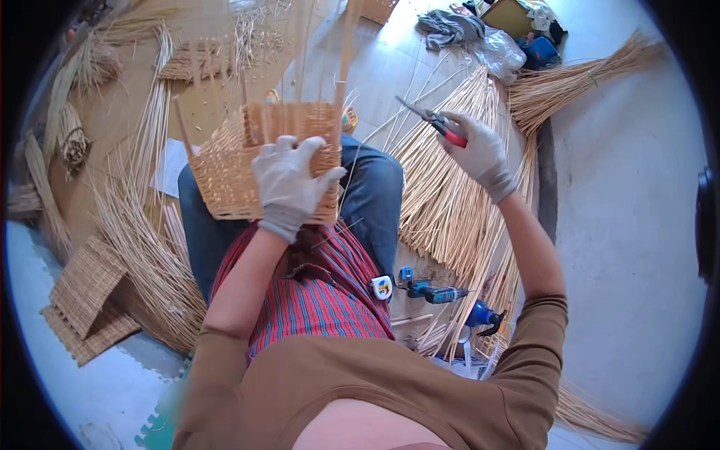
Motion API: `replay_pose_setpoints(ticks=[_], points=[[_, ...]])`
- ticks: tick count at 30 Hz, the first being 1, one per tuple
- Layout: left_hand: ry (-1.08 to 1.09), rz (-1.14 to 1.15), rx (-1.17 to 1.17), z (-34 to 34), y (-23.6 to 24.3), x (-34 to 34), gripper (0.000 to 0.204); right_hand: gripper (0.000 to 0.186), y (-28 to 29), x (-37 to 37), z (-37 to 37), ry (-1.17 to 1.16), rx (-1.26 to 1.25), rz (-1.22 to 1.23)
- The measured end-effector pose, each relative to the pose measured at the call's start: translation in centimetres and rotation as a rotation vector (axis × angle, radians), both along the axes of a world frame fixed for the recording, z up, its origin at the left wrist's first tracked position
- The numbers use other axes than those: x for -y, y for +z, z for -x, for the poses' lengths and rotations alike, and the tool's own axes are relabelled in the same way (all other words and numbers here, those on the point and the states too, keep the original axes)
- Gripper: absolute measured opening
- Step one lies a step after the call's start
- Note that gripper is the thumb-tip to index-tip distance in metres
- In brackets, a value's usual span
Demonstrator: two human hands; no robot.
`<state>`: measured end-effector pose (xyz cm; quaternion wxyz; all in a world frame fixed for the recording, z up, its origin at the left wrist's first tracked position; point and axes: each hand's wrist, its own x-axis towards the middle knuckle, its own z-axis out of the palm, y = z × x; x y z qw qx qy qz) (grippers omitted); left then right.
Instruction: Weaving a rectangular wicker basket using long wooden strips, trimming ends with pliers, and measuring dimensions.
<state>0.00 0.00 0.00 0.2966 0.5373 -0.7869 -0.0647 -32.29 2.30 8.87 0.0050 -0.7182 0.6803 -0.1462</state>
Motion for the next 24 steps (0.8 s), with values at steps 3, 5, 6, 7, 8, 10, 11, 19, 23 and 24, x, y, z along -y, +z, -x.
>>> replay_pose_setpoints(ticks=[3, 5, 6, 7, 8, 10, 11, 19, 23, 24], points=[[-0.092, 0.021, -0.161, -3.8, 1.8, -0.8, 0.058, 0.047, -0.9, -1.7, -1.8, -0.234, 0.253, -0.041], [-0.156, -0.021, -0.248, -3.8, 4.4, -2.8, 0.060, 0.046, -1.9, -3.6, 0.0, -0.175, 0.336, 0.121], [-0.195, -0.023, -0.245, -4.9, 5.3, -3.7, 0.060, 0.041, -1.7, -4.7, -1.0, -0.203, 0.486, -0.005], [-0.247, -0.019, -0.252, -5.7, 5.8, -4.5, 0.059, 0.030, -3.9, -6.1, -0.4, -0.173, 0.674, -0.002], [-0.314, -0.020, -0.287, -6.8, 5.5, -5.1, 0.060, 0.020, -4.0, -7.2, -2.1, -0.091, 0.830, 0.006], [-0.407, -0.066, -0.362, -7.6, 5.1, -6.3, 0.061, 0.018, -5.8, -9.7, -3.2, -0.001, 0.766, -0.076], [-0.447, -0.079, -0.373, -7.7, 4.9, -6.4, 0.062, 0.023, -6.0, -10.7, -4.7, 0.103, 0.797, -0.010], [-0.422, -0.337, -0.710, -13.9, -6.5, 5.6, 0.049, 0.063, -2.0, -9.1, -11.5, 0.147, 0.382, -0.146], [-0.444, -0.425, -0.755, -13.5, -8.0, 7.0, 0.047, 0.071, 0.2, -5.8, -12.5, 0.087, 0.365, -0.132], [-0.447, -0.452, -0.881, -13.0, -8.4, 6.9, 0.048, 0.068, 0.7, -4.7, -12.6, 0.183, 0.214, -0.010]])
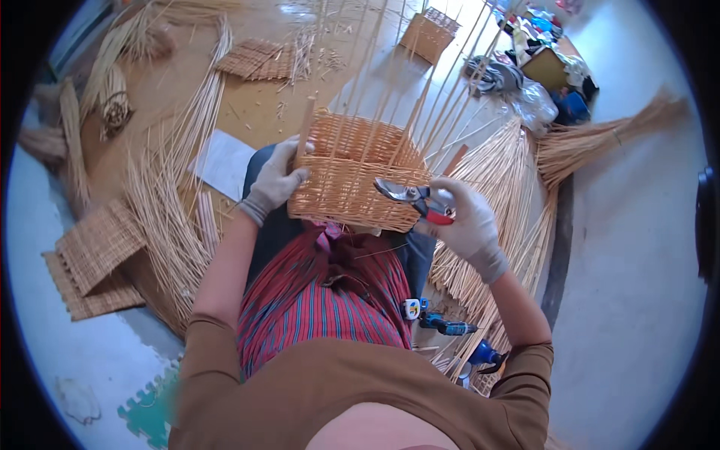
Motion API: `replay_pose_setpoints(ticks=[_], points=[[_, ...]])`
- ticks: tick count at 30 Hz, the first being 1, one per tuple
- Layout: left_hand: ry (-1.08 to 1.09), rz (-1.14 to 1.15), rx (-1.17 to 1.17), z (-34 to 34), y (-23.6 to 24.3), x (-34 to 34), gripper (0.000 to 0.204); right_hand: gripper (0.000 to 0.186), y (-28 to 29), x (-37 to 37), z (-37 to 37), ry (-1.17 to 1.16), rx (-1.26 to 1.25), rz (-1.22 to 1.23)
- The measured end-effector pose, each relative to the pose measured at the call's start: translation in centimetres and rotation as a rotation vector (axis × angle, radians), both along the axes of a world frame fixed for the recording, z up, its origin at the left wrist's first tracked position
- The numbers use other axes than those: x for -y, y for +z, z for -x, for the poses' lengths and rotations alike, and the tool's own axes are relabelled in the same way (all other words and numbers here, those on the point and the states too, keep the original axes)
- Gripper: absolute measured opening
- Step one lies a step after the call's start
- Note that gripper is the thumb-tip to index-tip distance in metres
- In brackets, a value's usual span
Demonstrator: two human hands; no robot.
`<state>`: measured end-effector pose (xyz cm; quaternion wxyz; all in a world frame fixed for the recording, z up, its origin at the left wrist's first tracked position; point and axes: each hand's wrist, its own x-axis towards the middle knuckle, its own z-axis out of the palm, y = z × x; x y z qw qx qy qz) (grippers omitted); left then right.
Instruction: Weaving a rectangular wicker basket using long wooden strips, trimming ends with pliers, and measuring dimensions.
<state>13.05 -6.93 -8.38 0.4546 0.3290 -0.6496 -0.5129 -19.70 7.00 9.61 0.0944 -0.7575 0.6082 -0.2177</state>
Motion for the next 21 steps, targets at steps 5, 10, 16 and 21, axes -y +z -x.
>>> replay_pose_setpoints(ticks=[5, 10, 16, 21], points=[[0.139, 0.007, -0.031, 0.4, -0.5, -0.9, 0.044, 0.058, 3.3, 4.7, -3.4, 0.155, -0.530, 0.272], [0.298, -0.058, -0.045, 2.1, -1.5, -1.1, 0.037, 0.042, 3.9, 8.8, -7.7, 0.215, -0.765, 0.098], [0.416, 0.064, -0.036, 3.3, -1.4, -1.6, 0.035, 0.045, 4.4, 11.2, -9.4, 0.290, -0.963, 0.029], [0.391, 0.038, -0.095, 3.0, -1.7, -1.8, 0.036, 0.041, 3.7, 12.2, -8.8, 0.410, -0.989, 0.066]])
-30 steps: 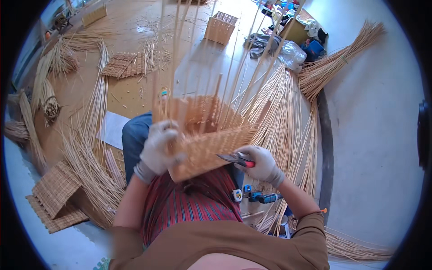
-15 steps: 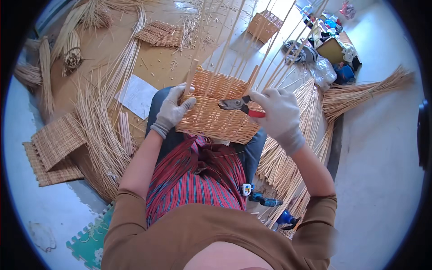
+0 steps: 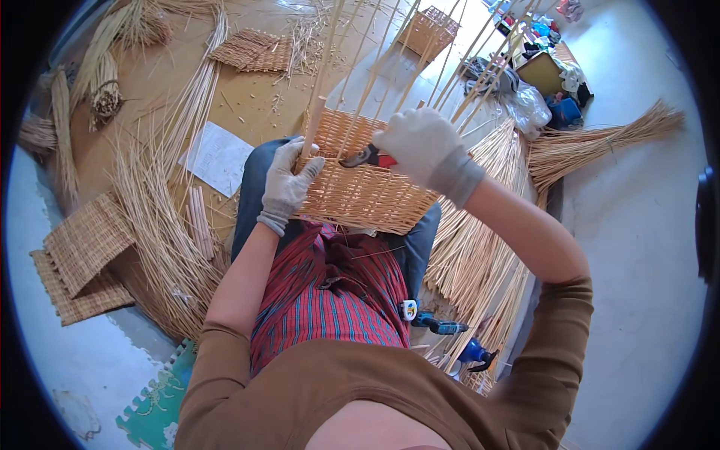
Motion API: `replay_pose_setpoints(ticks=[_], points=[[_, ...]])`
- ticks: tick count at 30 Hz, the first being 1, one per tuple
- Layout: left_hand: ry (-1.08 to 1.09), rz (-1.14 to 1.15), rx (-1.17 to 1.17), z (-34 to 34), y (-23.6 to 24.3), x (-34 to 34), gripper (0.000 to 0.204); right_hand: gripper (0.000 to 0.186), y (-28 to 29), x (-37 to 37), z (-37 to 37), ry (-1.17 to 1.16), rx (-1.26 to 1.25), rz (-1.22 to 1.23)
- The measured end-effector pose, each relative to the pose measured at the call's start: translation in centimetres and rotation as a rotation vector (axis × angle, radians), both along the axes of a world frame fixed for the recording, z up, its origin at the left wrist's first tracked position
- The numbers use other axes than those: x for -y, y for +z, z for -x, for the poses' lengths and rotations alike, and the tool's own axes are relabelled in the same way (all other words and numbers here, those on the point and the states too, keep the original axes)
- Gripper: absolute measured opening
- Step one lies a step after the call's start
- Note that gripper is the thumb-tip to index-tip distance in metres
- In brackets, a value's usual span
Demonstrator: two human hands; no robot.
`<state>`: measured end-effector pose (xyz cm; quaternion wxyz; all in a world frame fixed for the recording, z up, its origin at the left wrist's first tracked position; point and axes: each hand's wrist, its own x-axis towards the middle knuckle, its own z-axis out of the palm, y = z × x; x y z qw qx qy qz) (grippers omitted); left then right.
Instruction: Weaving a rectangular wicker basket using long wooden strips, trimming ends with pliers, and measuring dimensions.
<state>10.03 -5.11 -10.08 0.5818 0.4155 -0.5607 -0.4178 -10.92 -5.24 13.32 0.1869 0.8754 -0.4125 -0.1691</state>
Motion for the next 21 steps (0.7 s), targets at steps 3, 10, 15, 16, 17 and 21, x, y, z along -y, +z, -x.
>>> replay_pose_setpoints(ticks=[3, 10, 15, 16, 17, 21], points=[[-0.019, -0.064, -0.051, 0.1, 0.1, 0.1, 0.036, 0.017, 3.2, -0.9, 1.1, 0.016, 0.101, -0.044], [-0.021, -0.125, -0.075, 0.3, -0.4, 0.2, 0.038, 0.010, 1.0, -0.4, 2.2, 0.072, -0.034, 0.085], [-0.042, -0.126, -0.122, 0.1, -1.0, 0.1, 0.039, 0.015, 2.2, -1.0, 3.7, 0.003, -0.063, -0.035], [-0.022, -0.125, -0.107, 0.1, -1.0, 0.1, 0.040, 0.024, 2.9, -1.2, 4.5, -0.013, -0.020, -0.059], [-0.002, -0.124, -0.093, 0.1, -0.9, 0.1, 0.040, 0.024, 3.4, -1.3, 5.2, 0.014, -0.085, 0.031], [-0.003, -0.143, -0.132, 0.5, -0.3, -0.1, 0.042, 0.009, 2.8, -1.1, 5.7, 0.056, -0.108, 0.082]])
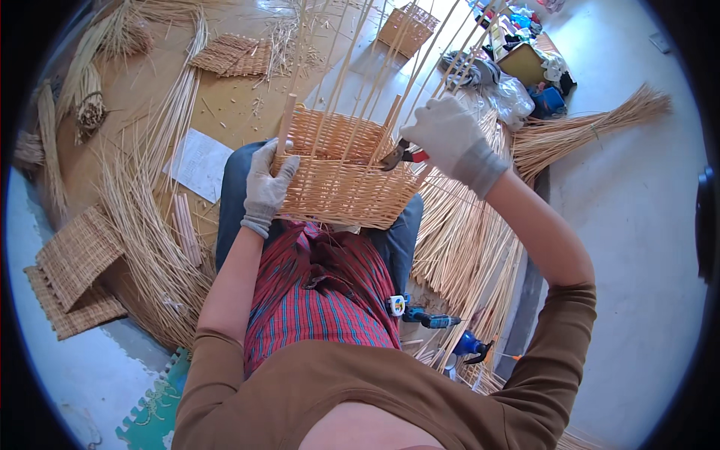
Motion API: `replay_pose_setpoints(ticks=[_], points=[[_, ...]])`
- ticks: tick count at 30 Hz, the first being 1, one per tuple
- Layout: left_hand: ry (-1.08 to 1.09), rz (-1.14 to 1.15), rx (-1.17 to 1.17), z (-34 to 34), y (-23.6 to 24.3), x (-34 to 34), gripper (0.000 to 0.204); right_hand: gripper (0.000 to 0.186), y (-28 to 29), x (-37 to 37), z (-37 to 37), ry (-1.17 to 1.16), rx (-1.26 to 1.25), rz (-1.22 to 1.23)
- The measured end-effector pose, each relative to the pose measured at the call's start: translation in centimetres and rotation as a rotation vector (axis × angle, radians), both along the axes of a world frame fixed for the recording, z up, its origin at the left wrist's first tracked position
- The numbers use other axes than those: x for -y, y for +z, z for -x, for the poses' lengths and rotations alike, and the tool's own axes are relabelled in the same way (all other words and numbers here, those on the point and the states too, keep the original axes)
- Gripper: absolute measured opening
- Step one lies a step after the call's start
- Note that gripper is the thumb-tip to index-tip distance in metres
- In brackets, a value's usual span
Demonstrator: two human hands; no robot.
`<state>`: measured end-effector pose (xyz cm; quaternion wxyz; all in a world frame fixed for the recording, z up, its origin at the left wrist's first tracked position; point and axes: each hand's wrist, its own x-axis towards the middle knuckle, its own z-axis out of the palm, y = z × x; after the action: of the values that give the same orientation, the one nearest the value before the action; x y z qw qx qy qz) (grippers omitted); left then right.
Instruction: Weaving a rectangular wicker basket using long wooden strips, trimming ends with pliers, and measuring dimensions.
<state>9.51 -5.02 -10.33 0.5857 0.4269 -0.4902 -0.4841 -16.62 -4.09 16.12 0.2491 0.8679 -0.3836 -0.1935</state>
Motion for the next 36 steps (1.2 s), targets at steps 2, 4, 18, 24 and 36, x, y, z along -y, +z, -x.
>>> replay_pose_setpoints(ticks=[2, 4, 18, 24, 36], points=[[0.008, 0.032, 0.045, 0.0, -0.2, 0.1, 0.042, 0.015, -1.5, 0.3, 0.3, -0.011, 0.017, -0.003], [0.022, 0.056, 0.093, -0.2, -0.1, -0.1, 0.041, 0.024, -2.1, 0.3, 0.0, -0.049, 0.009, -0.040], [-0.002, 0.020, 0.111, -1.0, 0.4, -0.2, 0.041, 0.011, -2.6, -1.0, 4.3, -0.084, 0.004, -0.018], [0.617, 0.400, 0.632, 1.4, 3.7, -2.6, 0.048, 0.036, 0.6, -3.3, 10.4, -0.146, 0.165, -0.003], [-0.181, 0.391, 1.306, 14.2, 6.9, -6.3, 0.081, 0.028, -4.4, -2.2, 11.8, 0.057, 0.104, 0.218]])
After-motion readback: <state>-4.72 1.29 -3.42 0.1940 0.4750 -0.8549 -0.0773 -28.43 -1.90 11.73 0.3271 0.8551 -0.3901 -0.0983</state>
